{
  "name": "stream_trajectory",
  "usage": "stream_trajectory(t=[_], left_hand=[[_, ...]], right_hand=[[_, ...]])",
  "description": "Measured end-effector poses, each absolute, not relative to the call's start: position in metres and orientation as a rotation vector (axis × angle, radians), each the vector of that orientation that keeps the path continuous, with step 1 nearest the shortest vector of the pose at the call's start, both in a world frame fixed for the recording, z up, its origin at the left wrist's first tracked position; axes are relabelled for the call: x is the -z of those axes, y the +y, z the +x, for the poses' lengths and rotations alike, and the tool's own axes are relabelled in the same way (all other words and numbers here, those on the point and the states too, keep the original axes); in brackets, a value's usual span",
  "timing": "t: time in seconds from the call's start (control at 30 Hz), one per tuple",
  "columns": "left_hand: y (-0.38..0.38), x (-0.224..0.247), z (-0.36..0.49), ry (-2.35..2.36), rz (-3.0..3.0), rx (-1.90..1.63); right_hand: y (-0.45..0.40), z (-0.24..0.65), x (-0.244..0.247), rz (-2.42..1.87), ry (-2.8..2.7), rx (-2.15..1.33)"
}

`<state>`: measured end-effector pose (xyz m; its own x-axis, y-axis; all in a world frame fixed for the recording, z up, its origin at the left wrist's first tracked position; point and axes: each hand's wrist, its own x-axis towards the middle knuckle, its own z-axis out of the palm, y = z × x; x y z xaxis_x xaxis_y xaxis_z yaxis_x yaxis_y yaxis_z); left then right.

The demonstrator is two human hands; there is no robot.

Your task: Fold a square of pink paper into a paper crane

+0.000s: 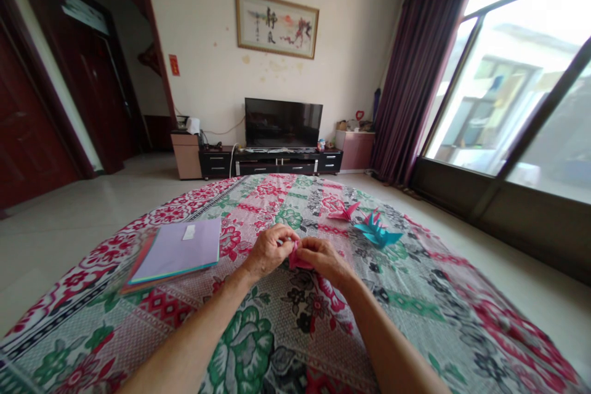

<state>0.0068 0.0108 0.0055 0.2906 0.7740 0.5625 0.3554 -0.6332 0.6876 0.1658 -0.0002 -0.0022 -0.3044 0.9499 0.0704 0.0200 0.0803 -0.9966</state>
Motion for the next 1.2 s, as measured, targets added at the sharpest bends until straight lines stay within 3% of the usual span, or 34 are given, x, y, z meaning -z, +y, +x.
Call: stream_trajectory(t=[0.77,1.2], left_hand=[[0.01,-0.004,0.007,0.991,2.24,-1.332],[0.008,-0.008,0.003,0.921,2.607,-1.293]], right_hand=[[0.003,0.163,0.008,-0.958,-1.448,-1.341],[0.001,0.164,0.005,-1.0,-1.508,-1.37]])
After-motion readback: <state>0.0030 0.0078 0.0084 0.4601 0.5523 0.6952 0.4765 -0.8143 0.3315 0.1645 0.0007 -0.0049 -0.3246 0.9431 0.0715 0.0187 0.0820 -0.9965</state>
